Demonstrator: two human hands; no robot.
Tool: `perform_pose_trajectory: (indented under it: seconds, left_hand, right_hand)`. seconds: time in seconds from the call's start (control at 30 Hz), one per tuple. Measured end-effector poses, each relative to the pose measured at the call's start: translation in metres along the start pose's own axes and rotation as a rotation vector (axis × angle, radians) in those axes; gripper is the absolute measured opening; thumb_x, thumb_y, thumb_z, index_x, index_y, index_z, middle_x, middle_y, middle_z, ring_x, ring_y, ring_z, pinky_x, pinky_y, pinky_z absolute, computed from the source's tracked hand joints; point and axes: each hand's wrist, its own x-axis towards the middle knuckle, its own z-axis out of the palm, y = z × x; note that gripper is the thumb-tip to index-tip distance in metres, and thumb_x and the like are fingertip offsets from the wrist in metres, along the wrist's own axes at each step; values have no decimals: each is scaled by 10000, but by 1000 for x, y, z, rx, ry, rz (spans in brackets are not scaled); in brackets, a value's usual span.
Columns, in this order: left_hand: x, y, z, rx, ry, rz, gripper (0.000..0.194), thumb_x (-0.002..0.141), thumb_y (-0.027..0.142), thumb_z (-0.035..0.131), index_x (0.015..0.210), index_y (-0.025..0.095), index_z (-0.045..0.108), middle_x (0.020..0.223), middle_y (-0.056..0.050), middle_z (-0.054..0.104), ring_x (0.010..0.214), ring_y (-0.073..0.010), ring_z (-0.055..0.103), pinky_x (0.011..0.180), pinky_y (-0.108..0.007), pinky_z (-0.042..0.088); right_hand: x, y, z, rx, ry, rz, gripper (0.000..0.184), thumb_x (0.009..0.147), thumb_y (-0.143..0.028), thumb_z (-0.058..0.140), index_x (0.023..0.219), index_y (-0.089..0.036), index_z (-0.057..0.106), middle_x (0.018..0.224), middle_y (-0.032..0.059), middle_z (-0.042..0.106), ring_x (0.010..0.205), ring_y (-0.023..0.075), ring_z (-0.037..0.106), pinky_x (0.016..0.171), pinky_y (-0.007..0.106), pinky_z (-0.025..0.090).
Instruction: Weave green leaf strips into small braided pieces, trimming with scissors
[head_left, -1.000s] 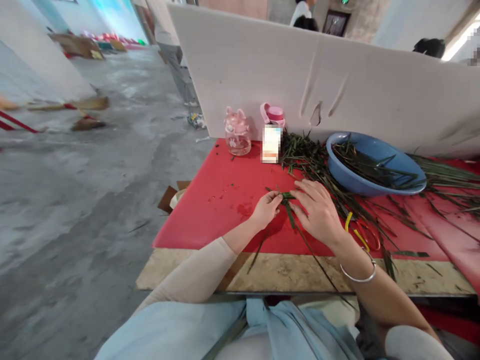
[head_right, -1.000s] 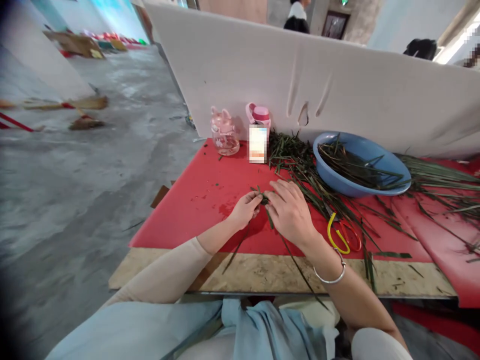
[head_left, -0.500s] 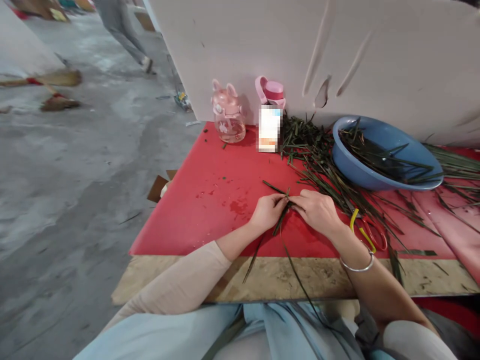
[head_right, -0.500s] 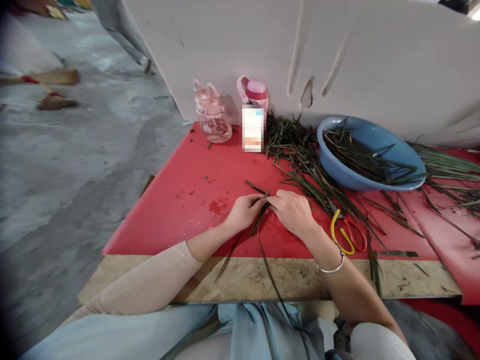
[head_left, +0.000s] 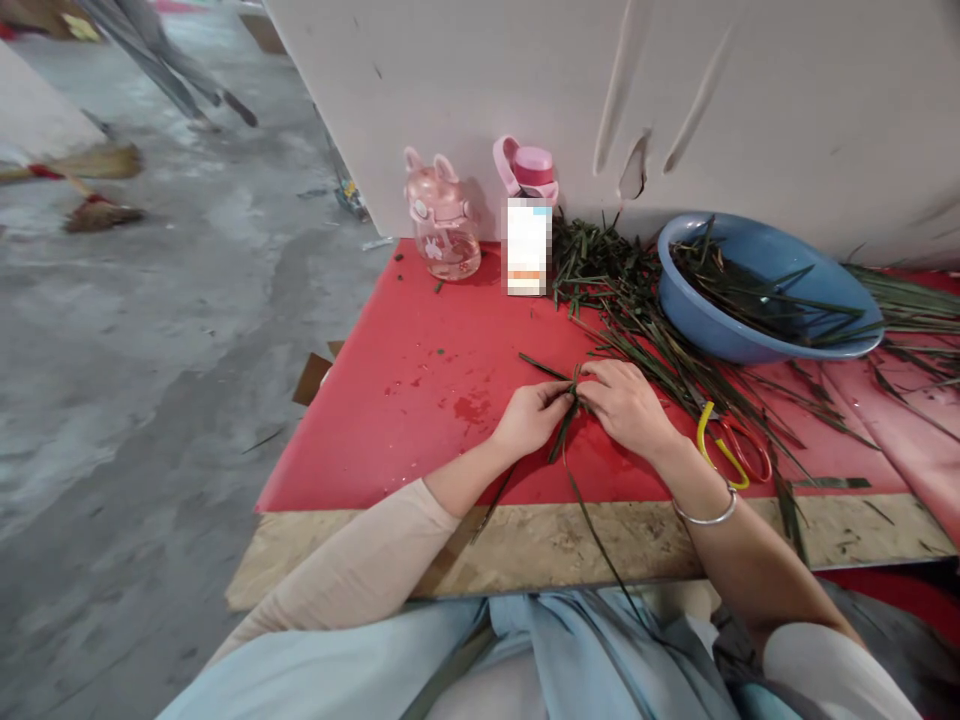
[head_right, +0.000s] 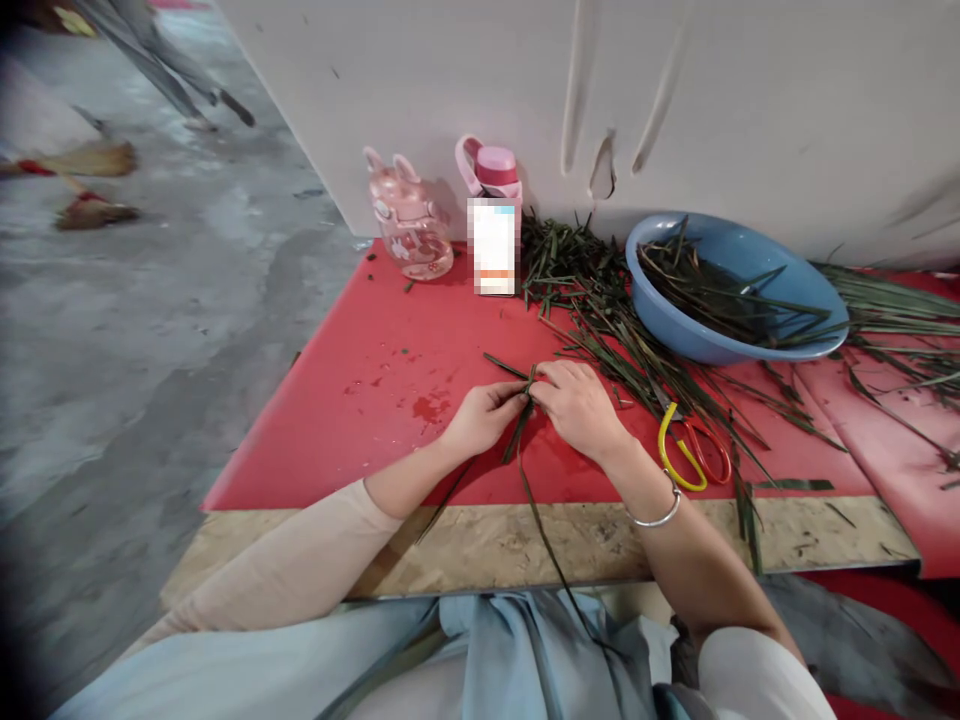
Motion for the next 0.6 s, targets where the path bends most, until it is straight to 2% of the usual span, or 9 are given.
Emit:
perform_pose_trajectory:
  seconds: [0.1,0.2,0.3,0.43,0.6]
  left_hand:
    - [-1,2,0,85,-8,32,276,739,246,630,981,175,741,823,-42,735,735,-191,648,754,-276,494]
    - [-3,5,-1,201,-45,104,256,748,245,617,963,189,745,843,-37,739,753,-194,649,749,-267,489]
    - [-4,8,-3,254,-112,134,252,760,262,613,962,184,741,839,-39,737,741,-192,644,737,-264,486]
    - [-3,8,-4,158,-179,63,274,725,297,668,961,178,736,856,-38,734,807,-209,644,805,-283,480]
    - [-5,4,-2,124,-130,24,281,759,315,633,981,175,730,875,-41,727,823,-202,643,811,-288,486]
  right_hand:
    - [0,-3,2,32,23,25,203,913,-242,477,922,-208,677,1048,97,634,1007,224,534,877,378,388]
    - [-1,-2,7,172,15,89,166,901,-232,504,909,-190,664,906,71,652,894,193,565,827,339,402]
    - [-1,1,9,333,5,157,134,884,-209,524,885,-181,655,848,51,648,835,172,576,776,301,417]
    - [-2,1,8,475,5,202,140,871,-197,523,887,-186,662,841,41,654,804,155,588,749,275,430]
    - [-2,-4,8,532,14,210,194,890,-199,480,920,-188,671,875,52,666,829,157,607,767,276,443]
